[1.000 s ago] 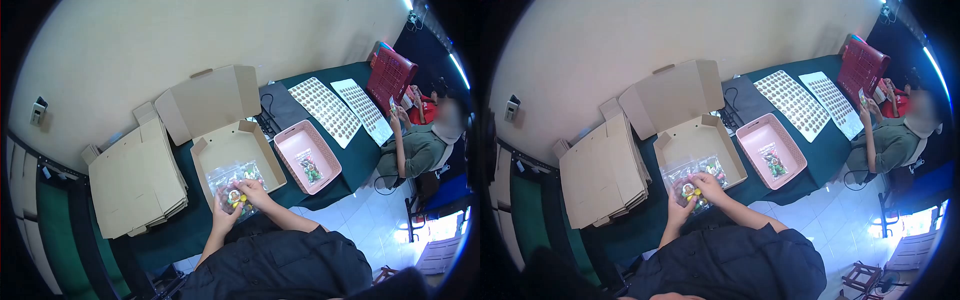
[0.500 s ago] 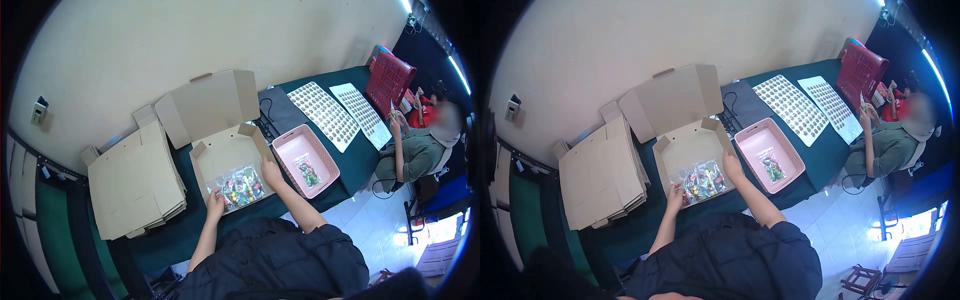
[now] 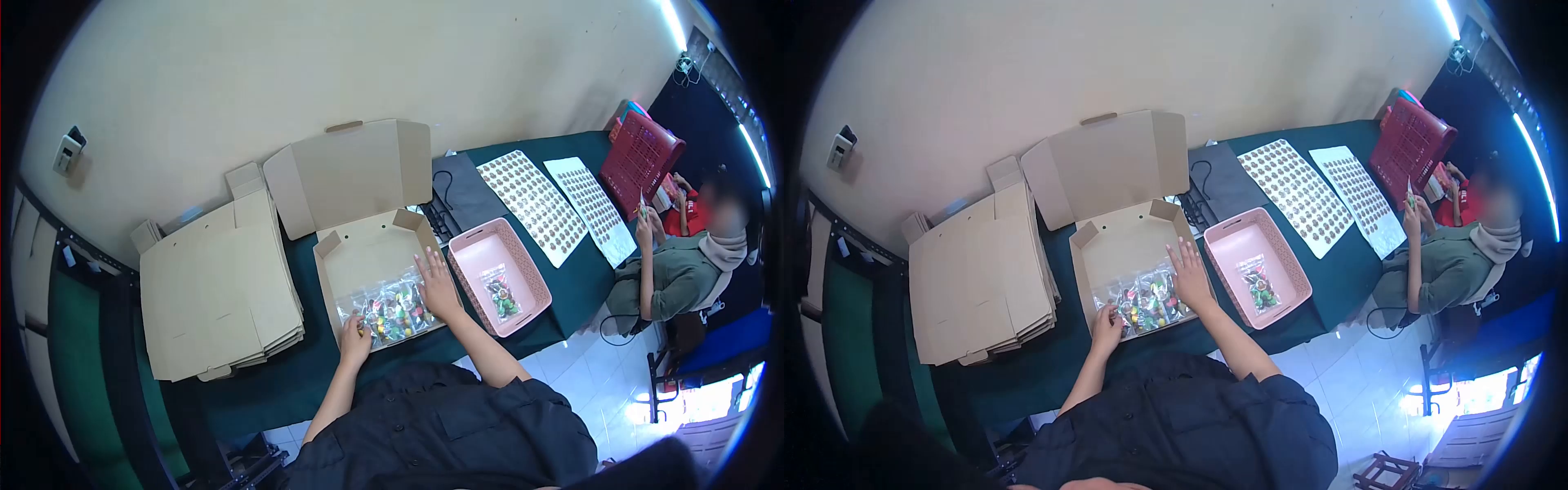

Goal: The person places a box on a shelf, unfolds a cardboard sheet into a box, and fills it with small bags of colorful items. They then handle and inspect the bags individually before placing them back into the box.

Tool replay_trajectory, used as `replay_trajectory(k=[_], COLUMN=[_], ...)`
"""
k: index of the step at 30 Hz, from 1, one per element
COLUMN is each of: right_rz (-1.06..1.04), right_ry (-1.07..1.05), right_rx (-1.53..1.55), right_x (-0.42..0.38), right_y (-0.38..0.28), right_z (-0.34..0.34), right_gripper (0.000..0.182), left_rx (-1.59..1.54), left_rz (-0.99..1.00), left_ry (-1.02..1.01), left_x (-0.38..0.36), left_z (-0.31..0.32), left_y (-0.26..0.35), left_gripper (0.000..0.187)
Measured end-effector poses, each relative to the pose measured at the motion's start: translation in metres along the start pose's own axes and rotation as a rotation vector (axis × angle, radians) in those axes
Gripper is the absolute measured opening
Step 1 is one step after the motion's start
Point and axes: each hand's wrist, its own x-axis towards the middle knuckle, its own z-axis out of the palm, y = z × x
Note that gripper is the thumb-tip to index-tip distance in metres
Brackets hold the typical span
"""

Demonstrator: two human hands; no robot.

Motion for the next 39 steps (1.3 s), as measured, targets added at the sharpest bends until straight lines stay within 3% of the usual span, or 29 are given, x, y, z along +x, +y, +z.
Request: replay_trajectory(k=[2, 5, 7, 11, 13, 17, 19, 21, 23, 24, 27, 29, 31, 33, 35, 37, 38, 39], right_rz=[0.0, 0.1, 0.286, 0.245, 0.107, 0.004, 0.287, 0.266, 0.036, 0.04, -0.062, -0.08, -0.044, -0.045, 0.012, 0.101, 0.026, 0.034], right_ry=[0.002, -0.133, -0.531, -0.523, -0.057, -0.016, -0.502, -0.444, -0.184, -0.192, -0.294, -0.662, -0.578, -0.294, -0.306, -0.684, -0.822, -0.824], right_rx=[0.027, 0.313, 0.451, 0.233, 0.054, 0.052, 0.225, 0.155, 0.074, 0.078, 0.204, 0.222, 0.243, 0.332, 0.3, 0.316, 0.194, 0.193], right_x=[0.003, -0.004, -0.004, -0.009, -0.007, 0.01, 0.023, 0.026, 0.03, 0.03, 0.031, 0.029, 0.023, 0.013, 0.007, 0.004, 0.001, -0.003], right_y=[0.004, 0.018, 0.019, 0.01, 0.001, -0.01, -0.014, -0.018, -0.026, -0.032, -0.054, -0.065, -0.068, -0.065, -0.058, -0.044, -0.04, -0.039], right_z=[0.009, 0.04, 0.041, 0.053, 0.056, 0.049, 0.036, 0.04, 0.042, 0.043, 0.054, 0.062, 0.064, 0.065, 0.058, 0.05, 0.049, 0.05], right_gripper=[0.066, 0.059, 0.054, 0.052, 0.056, 0.059, 0.062, 0.065, 0.067, 0.067, 0.065, 0.061, 0.059, 0.06, 0.061, 0.062, 0.063, 0.063], left_rx=[0.042, 0.085, 0.117, 0.175, 0.191, 0.269, 0.18, 0.241, 0.23, 0.206, 0.197, 0.09, 0.192, 0.279, 0.349, 0.575, 0.571, 0.517], left_rz=[-0.026, -0.015, -0.004, 0.016, 0.019, 0.034, -0.015, -0.028, 0.055, 0.089, 0.131, 0.085, 0.105, 0.113, 0.104, 0.089, 0.088, 0.109], left_ry=[-0.057, -0.091, -0.118, -0.121, -0.111, -0.158, -0.082, -0.066, -0.021, -0.022, -0.049, -0.061, -0.093, -0.101, -0.104, -0.265, -0.272, -0.32], left_x=[-0.001, -0.001, -0.001, -0.005, -0.005, -0.006, -0.007, -0.01, -0.012, -0.013, -0.012, -0.008, -0.004, 0.004, 0.006, 0.015, 0.021, 0.032], left_z=[-0.003, 0.002, 0.0, 0.001, 0.001, 0.0, -0.001, -0.004, -0.003, -0.004, -0.005, -0.004, -0.004, -0.006, -0.008, -0.013, -0.009, -0.002], left_y=[0.006, -0.001, 0.001, 0.002, 0.007, 0.007, 0.017, 0.027, 0.028, 0.034, 0.038, 0.037, 0.027, 0.019, 0.025, 0.045, 0.04, 0.029], left_gripper=[0.031, 0.034, 0.038, 0.041, 0.043, 0.047, 0.055, 0.062, 0.064, 0.06, 0.056, 0.054, 0.053, 0.06, 0.068, 0.092, 0.092, 0.102])
